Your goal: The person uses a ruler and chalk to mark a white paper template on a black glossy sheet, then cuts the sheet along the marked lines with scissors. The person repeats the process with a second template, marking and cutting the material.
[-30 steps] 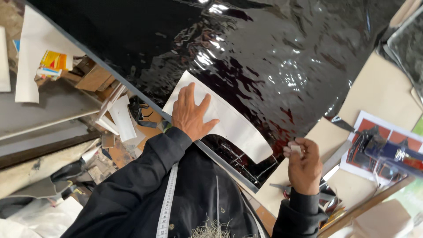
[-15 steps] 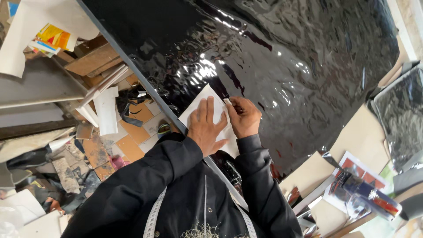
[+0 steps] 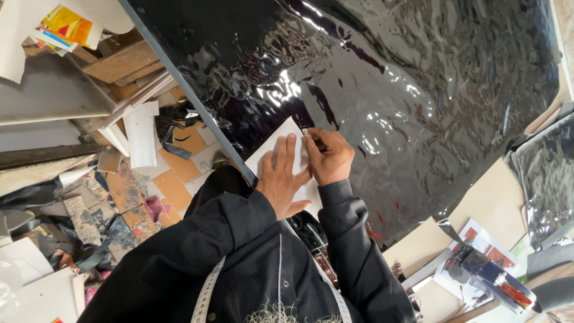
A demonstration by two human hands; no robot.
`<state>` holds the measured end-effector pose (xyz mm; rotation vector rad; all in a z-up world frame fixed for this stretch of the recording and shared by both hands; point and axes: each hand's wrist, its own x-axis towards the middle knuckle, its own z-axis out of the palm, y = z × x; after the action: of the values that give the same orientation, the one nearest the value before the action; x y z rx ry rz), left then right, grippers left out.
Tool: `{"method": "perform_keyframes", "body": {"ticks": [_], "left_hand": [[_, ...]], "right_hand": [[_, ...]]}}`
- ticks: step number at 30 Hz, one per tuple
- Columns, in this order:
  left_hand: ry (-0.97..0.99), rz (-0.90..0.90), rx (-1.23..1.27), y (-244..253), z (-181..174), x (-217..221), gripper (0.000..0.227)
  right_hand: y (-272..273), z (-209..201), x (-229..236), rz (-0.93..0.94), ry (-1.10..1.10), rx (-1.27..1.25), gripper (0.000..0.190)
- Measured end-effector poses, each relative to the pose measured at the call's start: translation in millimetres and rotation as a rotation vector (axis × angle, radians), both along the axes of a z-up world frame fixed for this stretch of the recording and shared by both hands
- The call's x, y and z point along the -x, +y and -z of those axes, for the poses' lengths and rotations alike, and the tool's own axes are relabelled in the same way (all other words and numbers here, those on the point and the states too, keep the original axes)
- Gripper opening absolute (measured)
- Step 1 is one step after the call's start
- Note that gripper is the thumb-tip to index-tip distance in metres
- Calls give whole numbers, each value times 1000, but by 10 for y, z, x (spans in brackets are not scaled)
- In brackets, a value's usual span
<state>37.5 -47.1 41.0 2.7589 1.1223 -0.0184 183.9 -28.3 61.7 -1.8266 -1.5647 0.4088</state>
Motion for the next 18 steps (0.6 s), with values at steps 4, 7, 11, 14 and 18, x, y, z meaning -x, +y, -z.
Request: {"method": "perform_keyframes", "body": {"ticks": [4, 7, 11, 14, 18], "left_hand": [[-1, 8, 3, -14, 21, 6, 84], [28, 25, 2, -14, 6, 24, 82], [63, 30, -32, -11, -6, 10, 85], [64, 27, -36, -22, 0, 6, 85], [90, 33, -22, -17, 7, -11, 84]], "right_hand": [[-45, -3, -20, -6, -18, 7, 15], [-139, -51, -51, -1, -12, 15, 15], [-322, -104, -116, 40, -33, 22, 16], [-472, -124, -157, 83, -33, 51, 16], [-569, -124, -199, 102, -19, 52, 18]]}}
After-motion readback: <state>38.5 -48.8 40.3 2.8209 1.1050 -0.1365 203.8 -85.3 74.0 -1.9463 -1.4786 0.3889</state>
